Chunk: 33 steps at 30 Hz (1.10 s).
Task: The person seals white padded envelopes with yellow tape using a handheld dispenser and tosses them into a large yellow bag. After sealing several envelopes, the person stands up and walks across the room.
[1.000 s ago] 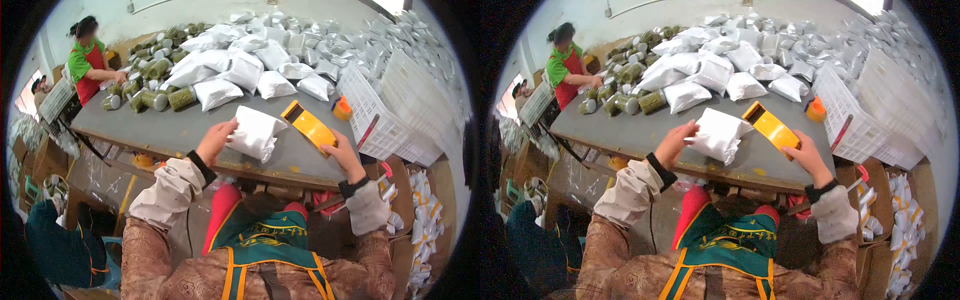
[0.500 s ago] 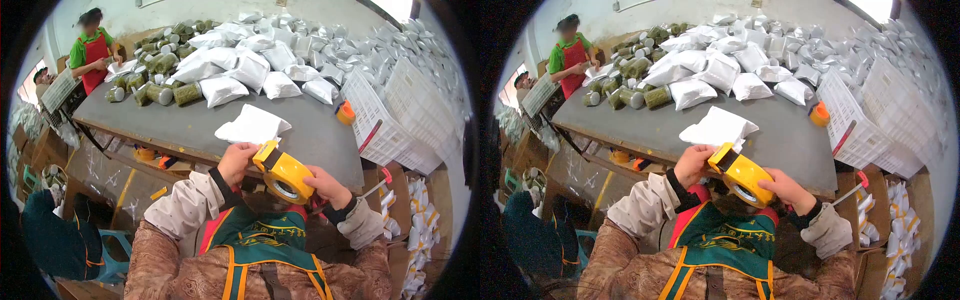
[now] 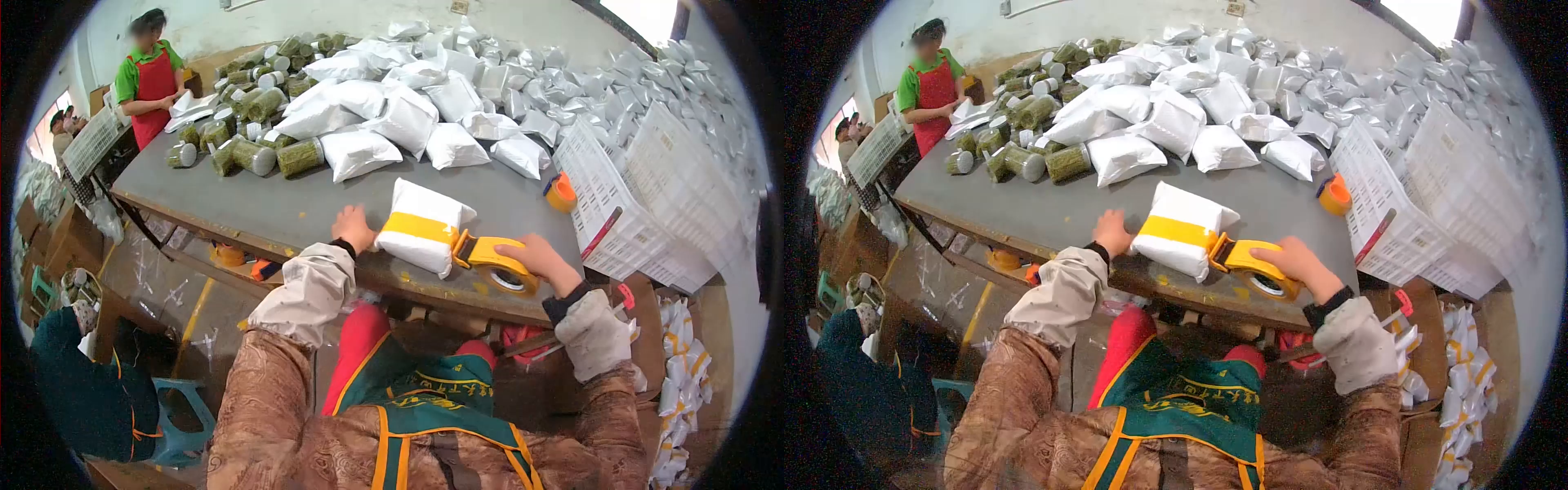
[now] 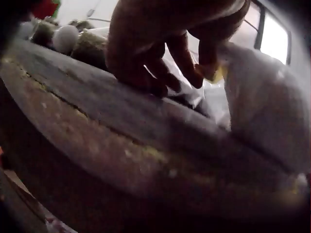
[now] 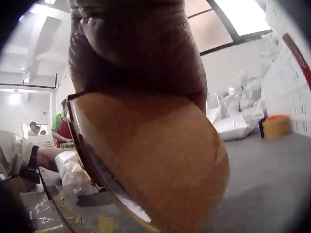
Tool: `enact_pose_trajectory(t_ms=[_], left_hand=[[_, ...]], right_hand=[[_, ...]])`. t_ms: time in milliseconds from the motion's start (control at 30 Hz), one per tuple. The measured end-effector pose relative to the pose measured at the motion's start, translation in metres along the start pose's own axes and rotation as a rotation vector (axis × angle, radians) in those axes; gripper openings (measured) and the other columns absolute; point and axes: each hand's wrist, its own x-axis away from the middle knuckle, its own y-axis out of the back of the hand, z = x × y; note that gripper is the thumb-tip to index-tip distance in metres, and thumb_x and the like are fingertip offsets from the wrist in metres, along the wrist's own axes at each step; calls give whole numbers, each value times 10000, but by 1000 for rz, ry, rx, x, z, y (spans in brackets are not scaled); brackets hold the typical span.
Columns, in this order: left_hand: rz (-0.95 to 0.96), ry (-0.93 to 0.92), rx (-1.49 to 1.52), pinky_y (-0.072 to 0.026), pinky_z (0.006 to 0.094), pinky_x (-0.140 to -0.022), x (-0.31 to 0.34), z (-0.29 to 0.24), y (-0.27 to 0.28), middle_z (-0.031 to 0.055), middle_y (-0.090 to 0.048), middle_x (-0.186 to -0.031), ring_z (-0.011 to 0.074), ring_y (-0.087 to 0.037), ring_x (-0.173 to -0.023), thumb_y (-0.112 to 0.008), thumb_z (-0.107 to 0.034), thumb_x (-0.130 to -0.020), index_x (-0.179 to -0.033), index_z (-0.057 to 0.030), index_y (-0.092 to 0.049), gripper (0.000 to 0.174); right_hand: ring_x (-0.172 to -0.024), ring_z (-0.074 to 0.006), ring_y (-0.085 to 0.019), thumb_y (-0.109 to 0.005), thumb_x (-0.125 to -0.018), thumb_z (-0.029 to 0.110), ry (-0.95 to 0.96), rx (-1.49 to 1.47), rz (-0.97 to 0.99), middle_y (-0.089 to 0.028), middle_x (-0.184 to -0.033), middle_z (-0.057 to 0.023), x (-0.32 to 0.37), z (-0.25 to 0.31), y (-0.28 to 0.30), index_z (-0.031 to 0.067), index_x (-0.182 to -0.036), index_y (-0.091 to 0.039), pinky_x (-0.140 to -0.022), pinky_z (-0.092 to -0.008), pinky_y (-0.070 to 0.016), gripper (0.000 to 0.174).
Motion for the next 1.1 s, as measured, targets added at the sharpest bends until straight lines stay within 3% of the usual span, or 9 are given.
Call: enact_pose_trajectory(t_ms=[100,167,300,400,567,600,733,967,1100], left_hand=[[-145,-63,40,-504,385,-680,21,-25,13,135,-670,-723,215,-638,-693,-703,-396,-830,-886,4,-713,403],[434,365,625,-502,388,-740,17,-36,39,141,-682,-821,223,-646,-780,-694,-419,-838,-980,13,-694,455],[563,-105,735,-415,333,-993,53,-48,46,121,-526,-1317,192,-519,-1162,-767,-300,-804,-1410,-52,-380,761],[789,49,1162,-354,352,-1065,72,-58,46,83,-452,-1398,194,-442,-1258,-792,-288,-768,-1484,-31,-236,942],[-58,-155,521,-298,414,-1112,92,-120,71,176,-241,-1491,330,-314,-1348,-910,-152,-570,-1496,-36,-81,1248],[-53,-37,802,-332,409,-1094,85,-120,65,205,-221,-1483,374,-338,-1320,-921,-152,-528,-1493,-33,-53,1303],[-10,130,719,-457,390,-938,65,-110,47,126,-547,-1106,244,-549,-1071,-899,-182,-602,-1203,-1,-556,715],[108,482,1050,-498,276,-733,56,-92,76,100,-687,-912,154,-639,-817,-798,-108,-747,-1057,43,-647,376],[202,540,1176,-514,285,-729,55,-62,53,105,-689,-990,178,-659,-869,-750,-135,-808,-1166,54,-612,428]], right_hand=[[-765,-266,-667,-686,-783,525,-84,-17,68,-688,-829,-198,-1,18,-4,-98,-966,-674,-704,-371,-502,649],[-753,-244,-665,-678,-802,493,-100,-86,106,-691,-858,-185,-1,21,-3,-96,-982,-674,-689,-356,-504,616],[-722,-184,-658,-649,-860,417,-27,-496,127,-695,-902,-133,15,16,0,-77,-1057,-666,-648,-311,-509,532],[-708,-151,-650,-628,-893,373,41,-776,152,-692,-893,-100,26,41,23,-66,-1089,-656,-629,-282,-507,482],[-651,-125,-614,-671,-848,459,84,-650,144,-680,-826,-81,29,114,37,-62,-989,-684,-564,-276,-472,539],[-632,-116,-602,-662,-856,461,90,-568,162,-672,-803,-69,22,117,33,-58,-986,-685,-553,-263,-461,535],[-584,-92,-564,-645,-867,477,102,-415,161,-654,-751,-43,20,136,27,-43,-995,-690,-518,-235,-423,538],[-639,-102,-585,-628,-871,480,234,-354,63,-668,-768,-58,82,53,38,-44,-957,-701,-536,-278,-453,536],[-676,-109,-595,-636,-866,465,-107,-566,211,-665,-760,-59,114,-22,21,-36,-958,-706,-590,-291,-474,514]])
